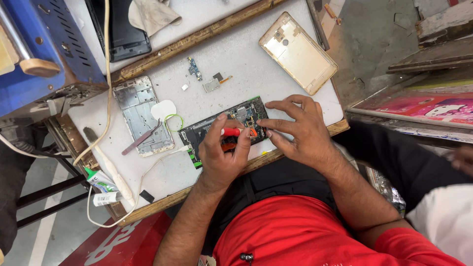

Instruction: The person works on a disassembled smartphone motherboard, using a red-handled screwdriver to adjust components and connectors. They repeatedly probe and reposition small parts on the board while a second person handles a phone back cover nearby.

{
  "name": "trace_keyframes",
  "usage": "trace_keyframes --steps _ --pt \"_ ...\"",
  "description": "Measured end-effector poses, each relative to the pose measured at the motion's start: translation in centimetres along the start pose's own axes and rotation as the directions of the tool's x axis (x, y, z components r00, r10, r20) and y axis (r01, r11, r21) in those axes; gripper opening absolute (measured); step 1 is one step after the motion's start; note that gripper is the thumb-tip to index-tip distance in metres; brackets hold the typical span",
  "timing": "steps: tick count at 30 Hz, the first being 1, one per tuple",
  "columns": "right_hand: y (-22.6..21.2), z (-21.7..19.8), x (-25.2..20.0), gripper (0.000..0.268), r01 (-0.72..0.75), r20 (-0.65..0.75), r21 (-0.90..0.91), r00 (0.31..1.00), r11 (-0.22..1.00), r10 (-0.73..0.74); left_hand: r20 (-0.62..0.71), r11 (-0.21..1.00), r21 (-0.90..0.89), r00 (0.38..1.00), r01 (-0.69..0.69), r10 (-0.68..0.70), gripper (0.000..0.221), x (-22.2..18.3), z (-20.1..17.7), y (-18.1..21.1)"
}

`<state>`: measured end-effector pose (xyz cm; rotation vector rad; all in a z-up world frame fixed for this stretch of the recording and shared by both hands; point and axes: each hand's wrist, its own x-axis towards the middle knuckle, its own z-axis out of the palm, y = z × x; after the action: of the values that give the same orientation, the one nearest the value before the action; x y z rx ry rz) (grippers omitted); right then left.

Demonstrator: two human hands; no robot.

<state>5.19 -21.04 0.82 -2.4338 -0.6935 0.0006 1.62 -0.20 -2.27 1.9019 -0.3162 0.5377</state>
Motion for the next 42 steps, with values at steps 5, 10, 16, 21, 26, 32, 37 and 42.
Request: trace_keyframes --steps 5,10,16,21,26,32,37,42 --pt "0.0 0.0 0.1 0.031 -0.012 0.000 0.012 1.000 1.000 0.012 -0.002 1.000 0.004 1.000 0.018 -0.018 0.066 0.2 0.2 0.0" --pt "0.3 0.3 0.2 0.030 -0.034 0.001 0.026 0.999 0.999 0.034 0.023 0.999 -0.004 0.999 0.032 -0.032 0.065 0.3 0.3 -0.5" --pt "0.5 0.5 0.1 0.030 -0.027 -0.005 0.028 1.000 0.999 0.027 0.032 0.999 0.041 0.999 0.031 -0.032 0.066 0.2 0.4 -0.5" --pt "0.4 0.3 0.0 0.031 -0.044 0.006 0.039 0.999 0.998 0.044 0.020 0.999 0.007 0.999 0.036 -0.036 0.065 0.1 0.4 -0.5" --pt "0.1 0.0 0.3 0.032 -0.035 -0.007 0.037 0.999 0.999 0.035 0.003 0.999 0.036 1.000 0.026 -0.026 0.065 0.2 0.5 -0.2" --pt "0.1 -0.1 0.5 0.033 -0.031 -0.009 0.032 0.999 0.999 0.031 0.018 1.000 0.031 1.000 0.003 -0.003 0.065 0.3 0.4 -0.6" --pt "0.2 0.1 0.3 0.032 -0.036 0.004 0.041 0.999 0.999 0.036 0.054 0.989 0.095 0.993 -0.113 0.108 0.064 0.5 0.2 -0.1" --pt "0.6 0.4 0.3 0.034 -0.025 -0.005 0.018 1.000 1.000 0.025 0.263 0.941 0.103 0.921 -0.323 0.288 0.059 2.3 -0.4 1.8"
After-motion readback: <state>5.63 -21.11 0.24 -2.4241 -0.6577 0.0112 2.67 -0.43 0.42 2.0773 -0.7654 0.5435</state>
